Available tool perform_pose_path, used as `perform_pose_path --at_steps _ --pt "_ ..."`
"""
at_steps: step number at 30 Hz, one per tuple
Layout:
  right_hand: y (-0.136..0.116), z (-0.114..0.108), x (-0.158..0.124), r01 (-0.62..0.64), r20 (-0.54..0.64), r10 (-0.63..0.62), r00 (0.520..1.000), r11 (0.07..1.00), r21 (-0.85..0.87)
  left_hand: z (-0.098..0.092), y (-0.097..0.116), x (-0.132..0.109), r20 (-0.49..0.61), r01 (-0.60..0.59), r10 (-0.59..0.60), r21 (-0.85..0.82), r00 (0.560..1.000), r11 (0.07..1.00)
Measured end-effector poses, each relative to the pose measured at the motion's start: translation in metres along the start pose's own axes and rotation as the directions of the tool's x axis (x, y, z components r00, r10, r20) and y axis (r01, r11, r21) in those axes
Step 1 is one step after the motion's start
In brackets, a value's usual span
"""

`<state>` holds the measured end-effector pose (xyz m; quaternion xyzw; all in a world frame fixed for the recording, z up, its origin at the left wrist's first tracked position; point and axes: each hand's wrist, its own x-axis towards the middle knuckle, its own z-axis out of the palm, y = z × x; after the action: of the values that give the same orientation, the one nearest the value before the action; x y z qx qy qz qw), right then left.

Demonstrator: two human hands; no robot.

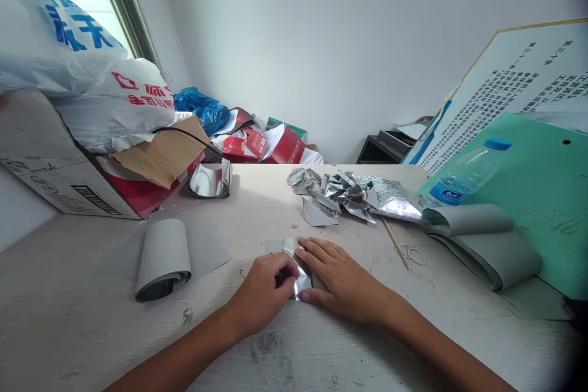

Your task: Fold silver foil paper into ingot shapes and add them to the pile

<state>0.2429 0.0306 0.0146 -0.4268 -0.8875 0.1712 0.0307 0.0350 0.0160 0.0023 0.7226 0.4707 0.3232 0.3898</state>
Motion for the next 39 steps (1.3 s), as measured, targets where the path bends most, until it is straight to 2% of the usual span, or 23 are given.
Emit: perform_pose_path --at_steps 8,13,21,26,39 --pt "0.002 -0.001 0.002 0.019 -0.051 -0.019 0.999 1.000 -0.001 -0.006 -0.006 0.004 -0.045 -0.075 0.084 0.179 0.995 0.981" --pt "0.000 0.000 0.002 0.025 -0.105 -0.027 0.994 1.000 -0.016 -0.008 -0.008 0.004 -0.052 -0.112 0.127 0.226 0.991 0.968" --pt "-0.001 0.001 0.005 -0.011 -0.163 0.012 0.987 1.000 0.006 -0.010 -0.008 0.004 -0.031 -0.093 0.106 0.283 0.994 0.955" --pt "0.000 0.003 0.006 -0.028 -0.190 0.023 0.982 0.999 -0.025 -0.007 -0.012 0.005 0.021 -0.083 0.080 0.312 0.997 0.947" --pt "0.000 0.002 0.007 -0.034 -0.189 0.031 0.981 0.999 -0.014 -0.003 -0.015 0.002 0.047 -0.074 0.063 0.304 0.997 0.950"
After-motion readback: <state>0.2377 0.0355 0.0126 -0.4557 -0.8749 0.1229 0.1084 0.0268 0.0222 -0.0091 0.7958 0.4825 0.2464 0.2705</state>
